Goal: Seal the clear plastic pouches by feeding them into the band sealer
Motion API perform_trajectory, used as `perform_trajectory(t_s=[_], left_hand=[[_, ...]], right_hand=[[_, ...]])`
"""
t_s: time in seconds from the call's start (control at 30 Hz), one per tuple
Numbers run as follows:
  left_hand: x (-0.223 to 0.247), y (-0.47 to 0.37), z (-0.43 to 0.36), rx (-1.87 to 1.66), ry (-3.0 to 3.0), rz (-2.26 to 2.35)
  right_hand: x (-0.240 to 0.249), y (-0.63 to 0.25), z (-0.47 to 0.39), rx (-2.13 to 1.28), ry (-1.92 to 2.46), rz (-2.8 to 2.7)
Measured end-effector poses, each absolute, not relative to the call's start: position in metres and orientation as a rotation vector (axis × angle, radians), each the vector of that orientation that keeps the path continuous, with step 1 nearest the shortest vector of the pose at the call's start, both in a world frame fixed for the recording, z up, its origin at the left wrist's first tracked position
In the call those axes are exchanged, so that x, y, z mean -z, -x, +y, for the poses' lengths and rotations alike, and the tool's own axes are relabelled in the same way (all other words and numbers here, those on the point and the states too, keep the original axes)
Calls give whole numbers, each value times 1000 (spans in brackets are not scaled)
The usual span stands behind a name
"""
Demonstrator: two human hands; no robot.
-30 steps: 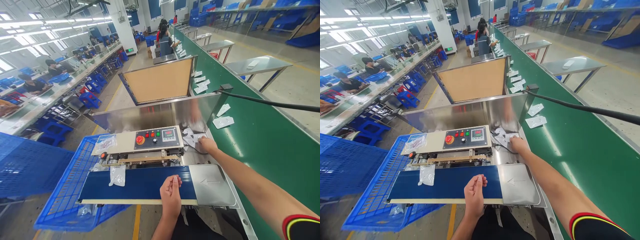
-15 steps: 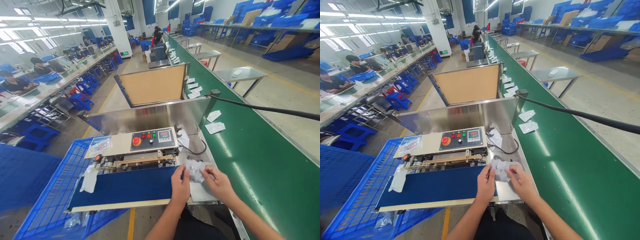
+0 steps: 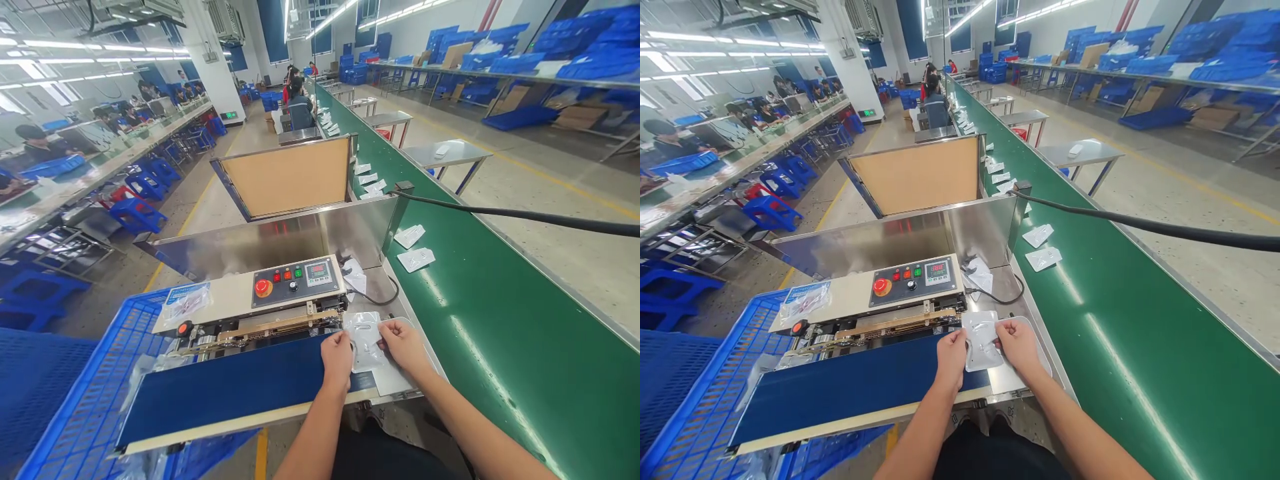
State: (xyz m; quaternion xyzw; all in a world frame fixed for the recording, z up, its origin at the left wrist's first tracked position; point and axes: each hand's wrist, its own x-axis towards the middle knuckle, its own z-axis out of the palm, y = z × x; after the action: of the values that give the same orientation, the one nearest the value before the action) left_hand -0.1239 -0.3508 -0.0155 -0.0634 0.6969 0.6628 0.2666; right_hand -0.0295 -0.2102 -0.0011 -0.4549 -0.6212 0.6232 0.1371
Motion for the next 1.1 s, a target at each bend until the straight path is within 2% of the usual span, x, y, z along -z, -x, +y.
perform_trajectory(t_s=[0.23, 0.33, 0.4, 0.6, 0.73, 0.87, 1.1], left_hand=[[12, 152, -383, -1872, 254, 1919], [9, 161, -406, -1898, 300, 1951], [4, 164, -427, -1925, 401, 2023], [-20, 151, -488, -2042, 685, 2393], [-32, 132, -493, -2111, 489, 2392], [-29, 116, -468, -2103, 169, 2340], [-29, 93, -382, -1829, -542, 2310]], right_hand=[[20, 74, -232, -2000, 1177, -1822], [27, 88, -215, -2070, 1078, -1866], [32, 101, -184, -1914, 1103, -1938], [57, 167, -93, -957, 1097, -2540], [68, 184, -84, -844, 989, -2697], [50, 157, -86, -846, 865, -2575], [-25, 53, -153, -1036, 851, -2276]])
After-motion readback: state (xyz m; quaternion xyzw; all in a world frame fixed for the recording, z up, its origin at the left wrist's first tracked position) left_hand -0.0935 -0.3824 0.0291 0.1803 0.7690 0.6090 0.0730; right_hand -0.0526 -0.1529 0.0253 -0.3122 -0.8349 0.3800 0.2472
